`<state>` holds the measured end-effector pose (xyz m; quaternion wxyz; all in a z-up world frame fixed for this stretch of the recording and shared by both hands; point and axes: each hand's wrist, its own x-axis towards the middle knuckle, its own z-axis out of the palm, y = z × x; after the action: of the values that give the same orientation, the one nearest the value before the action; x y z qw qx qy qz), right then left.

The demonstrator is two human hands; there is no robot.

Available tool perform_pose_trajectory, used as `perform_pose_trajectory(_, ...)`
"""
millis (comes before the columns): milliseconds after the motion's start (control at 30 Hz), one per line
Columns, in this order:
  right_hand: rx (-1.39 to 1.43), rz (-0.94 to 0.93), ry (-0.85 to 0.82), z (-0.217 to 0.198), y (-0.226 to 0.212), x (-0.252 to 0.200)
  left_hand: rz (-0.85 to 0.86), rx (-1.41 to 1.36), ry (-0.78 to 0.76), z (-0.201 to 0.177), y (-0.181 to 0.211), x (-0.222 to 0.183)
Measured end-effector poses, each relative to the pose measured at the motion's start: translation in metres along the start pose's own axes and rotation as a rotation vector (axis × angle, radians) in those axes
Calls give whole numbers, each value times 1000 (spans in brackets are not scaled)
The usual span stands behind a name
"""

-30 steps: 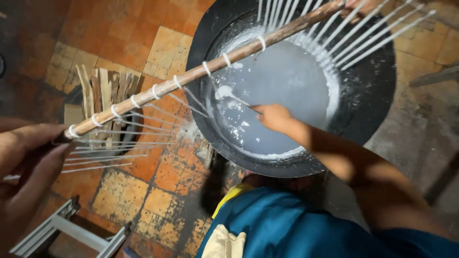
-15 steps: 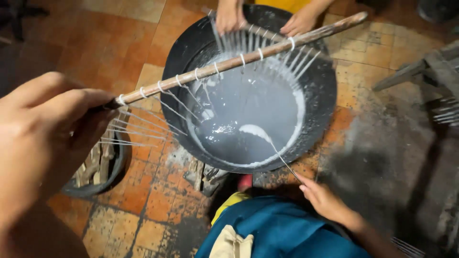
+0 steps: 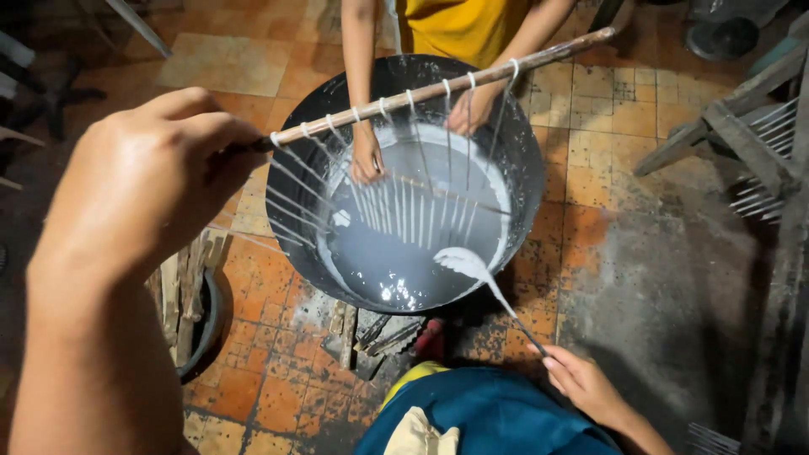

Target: Dipping a rack of candle wicks into a vat of molten wax and hanging them to dry in a production setting.

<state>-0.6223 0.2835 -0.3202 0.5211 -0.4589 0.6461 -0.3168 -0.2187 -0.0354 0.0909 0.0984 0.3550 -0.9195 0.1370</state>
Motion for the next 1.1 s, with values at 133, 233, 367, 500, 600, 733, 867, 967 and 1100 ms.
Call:
perform_pose_trajectory(133, 278, -138, 26, -7, 25, -19, 18, -43, 5, 3, 8, 13)
perform_pose_trajectory(233, 474, -302, 76, -8, 34, -33, 12, -43, -8, 8, 11, 18)
perform_pose_trajectory(367, 772, -340, 121, -8, 10, -38, 10, -46, -31, 12, 15, 22)
perform_pose_trajectory(500, 995, -329, 128, -7, -32, -29, -16, -79, -68, 18, 19, 24)
perform_pose_trajectory(600, 1051, -258, 208, -10, -29, -18, -11, -146, -78, 23, 23, 26)
perform_pose_trajectory(733, 1153, -276, 329, -18, -22, -4, -39, -245, -149, 42, 26, 25)
perform_pose_trajectory(867, 1214, -288, 372, -27, -15, 6, -39, -282, -197, 74, 27, 23)
perform_pose_trajectory(967, 1289, -284, 338, -30, -18, 13, -56, -281, -230, 98, 26, 20)
perform_pose_trajectory(1100, 1250, -281, 446, -23, -32, 27, -58, -282, -242, 127, 21, 17)
